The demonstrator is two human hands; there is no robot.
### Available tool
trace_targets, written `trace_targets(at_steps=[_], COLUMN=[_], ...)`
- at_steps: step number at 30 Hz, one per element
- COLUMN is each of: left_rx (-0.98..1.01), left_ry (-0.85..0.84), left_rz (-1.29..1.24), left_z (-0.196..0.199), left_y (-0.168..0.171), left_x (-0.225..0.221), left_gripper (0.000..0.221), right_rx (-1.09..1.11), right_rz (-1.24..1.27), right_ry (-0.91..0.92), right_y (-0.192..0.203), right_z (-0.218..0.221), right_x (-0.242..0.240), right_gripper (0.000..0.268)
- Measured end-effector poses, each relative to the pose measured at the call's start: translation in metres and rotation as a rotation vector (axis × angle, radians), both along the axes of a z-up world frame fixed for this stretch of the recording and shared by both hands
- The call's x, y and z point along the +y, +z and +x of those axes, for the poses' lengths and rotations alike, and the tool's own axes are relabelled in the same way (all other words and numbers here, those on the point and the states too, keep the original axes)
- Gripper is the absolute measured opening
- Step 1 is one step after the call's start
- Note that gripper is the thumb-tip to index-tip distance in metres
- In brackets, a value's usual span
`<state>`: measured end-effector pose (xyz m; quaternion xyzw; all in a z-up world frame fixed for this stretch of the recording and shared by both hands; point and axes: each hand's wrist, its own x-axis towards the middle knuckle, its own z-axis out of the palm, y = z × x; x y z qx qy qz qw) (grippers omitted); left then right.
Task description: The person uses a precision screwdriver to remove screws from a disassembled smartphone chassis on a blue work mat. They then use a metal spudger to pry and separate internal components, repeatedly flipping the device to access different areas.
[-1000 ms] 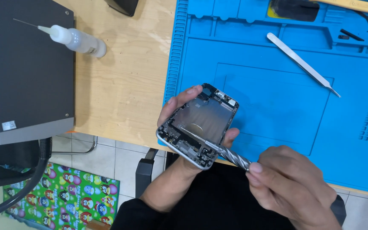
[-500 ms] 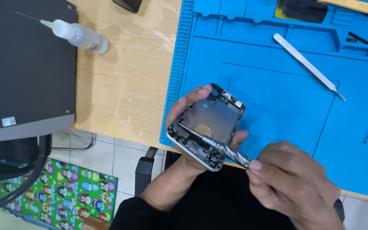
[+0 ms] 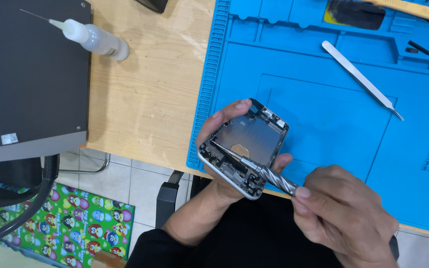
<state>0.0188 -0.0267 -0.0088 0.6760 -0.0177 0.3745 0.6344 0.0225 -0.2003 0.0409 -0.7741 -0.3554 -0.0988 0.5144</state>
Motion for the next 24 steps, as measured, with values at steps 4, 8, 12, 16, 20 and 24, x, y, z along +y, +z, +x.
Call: trace_targets(at_steps=[4,8,12,16,20,24], left_rx=[0.007,0.006,0.002,0.014,0.014,0.031], left_ry=[0.001,0.008,0.037,0.069,0.047,0.055], left_rz=[0.006,0.007,0.029,0.076,0.067,0.075], left_z=[0.0,0.0,0.001,0.001,0.0,0.001], left_y=[0.001,0.001,-0.001,-0.001,-0.002,-0.001], left_x=[0.0,0.0,-0.001,-0.002,-0.002,-0.001], left_gripper=[0.088,0.089,0.087,0.086,0.087,0.085], right_rx=[0.021,0.017,0.06,0.044,0.071,-0.008], right_rz=[0.013,0.009,-0.085,-0.058,-0.137,-0.078], right_ry=[-0.003,-0.01,0.0,-0.001,0.029,0.026], right_y=[-0.002,0.008,0.014,0.033,0.043,0.035], right_z=[-0.002,0.0,-0.001,0.009,0.013,0.014], right_x=[-0.001,0.004,0.004,0.019,0.021,0.022], right_gripper=[0.015,0.013,0.017,0.022,0.015,0.014])
